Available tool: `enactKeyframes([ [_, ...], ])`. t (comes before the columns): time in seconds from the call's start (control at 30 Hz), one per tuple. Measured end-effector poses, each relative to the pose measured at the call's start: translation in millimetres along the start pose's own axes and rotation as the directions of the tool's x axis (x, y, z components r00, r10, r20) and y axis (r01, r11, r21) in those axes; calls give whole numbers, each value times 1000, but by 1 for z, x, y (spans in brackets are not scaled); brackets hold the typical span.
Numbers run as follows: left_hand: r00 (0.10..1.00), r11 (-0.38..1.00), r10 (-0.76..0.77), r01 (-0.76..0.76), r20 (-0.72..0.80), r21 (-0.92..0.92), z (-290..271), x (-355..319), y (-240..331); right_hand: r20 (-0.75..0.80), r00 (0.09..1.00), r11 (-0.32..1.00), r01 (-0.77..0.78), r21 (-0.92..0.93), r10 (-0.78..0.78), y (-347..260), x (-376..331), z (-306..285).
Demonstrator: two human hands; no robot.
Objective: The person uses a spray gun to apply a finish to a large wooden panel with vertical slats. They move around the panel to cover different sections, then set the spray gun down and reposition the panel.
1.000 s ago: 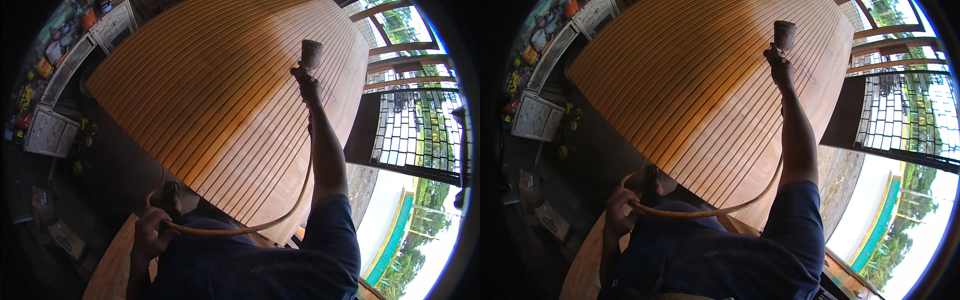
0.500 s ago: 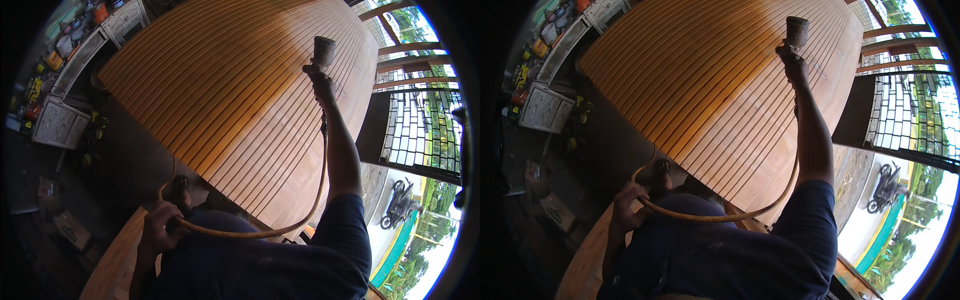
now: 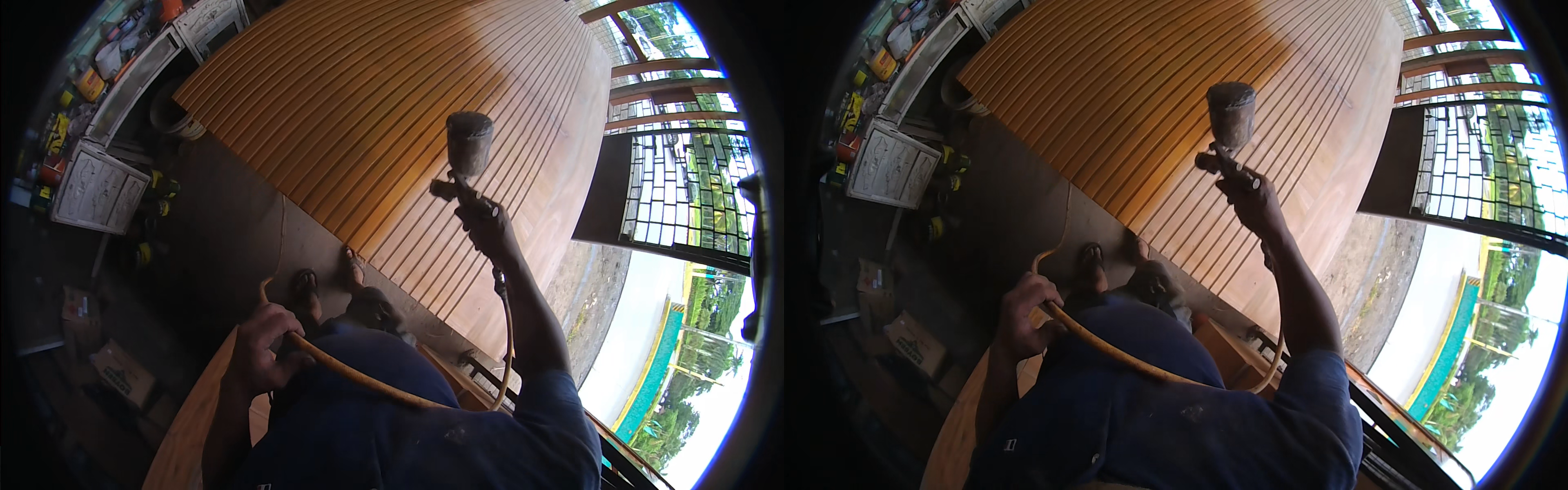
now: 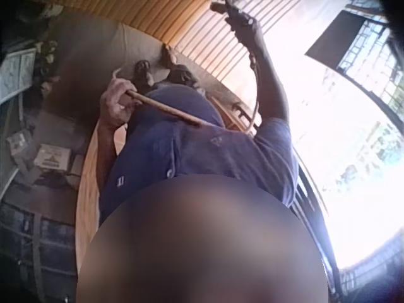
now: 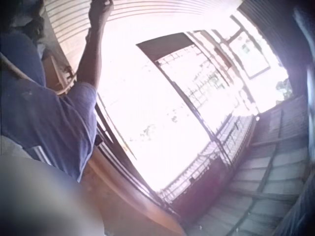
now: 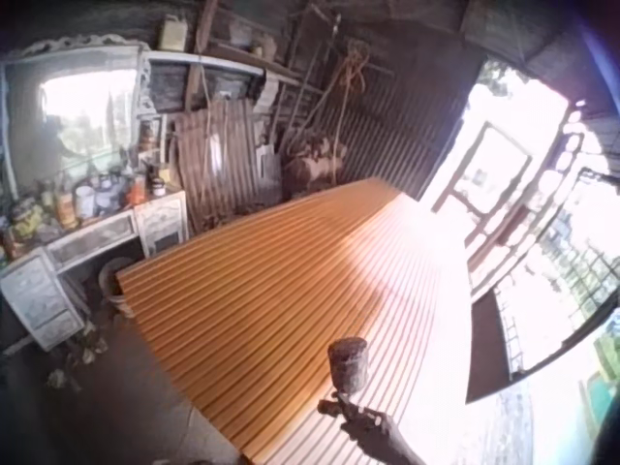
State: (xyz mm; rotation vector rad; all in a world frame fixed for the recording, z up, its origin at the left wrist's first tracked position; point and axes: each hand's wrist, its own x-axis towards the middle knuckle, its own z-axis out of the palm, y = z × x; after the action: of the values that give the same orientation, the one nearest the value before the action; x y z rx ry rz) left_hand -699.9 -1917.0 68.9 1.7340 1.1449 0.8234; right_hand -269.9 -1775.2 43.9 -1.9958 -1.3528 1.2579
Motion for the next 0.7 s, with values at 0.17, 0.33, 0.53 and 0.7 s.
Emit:
enactKeyframes([
  [0.17, 1000, 1000, 11, -11, -4, -2, -5, -5, -2, 91, 995, 997, 31, 77, -38, 2, -13, -1],
  [0.33, 999, 999, -35, 35, -15, 12, -9, -9, -1, -243, 945, 959, 162, -234, -219, 9, 59, -22],
  [0.53, 999, 997, -47, 48, -22, 57, -18, -12, 2, -417, 878, 948, 110, -299, -233, 9, 73, -33],
  [0.7, 1000, 1000, -29, 29, -2, 10, -18, -9, 2, -222, 973, 998, 54, -24, -58, 14, 25, 0],
])
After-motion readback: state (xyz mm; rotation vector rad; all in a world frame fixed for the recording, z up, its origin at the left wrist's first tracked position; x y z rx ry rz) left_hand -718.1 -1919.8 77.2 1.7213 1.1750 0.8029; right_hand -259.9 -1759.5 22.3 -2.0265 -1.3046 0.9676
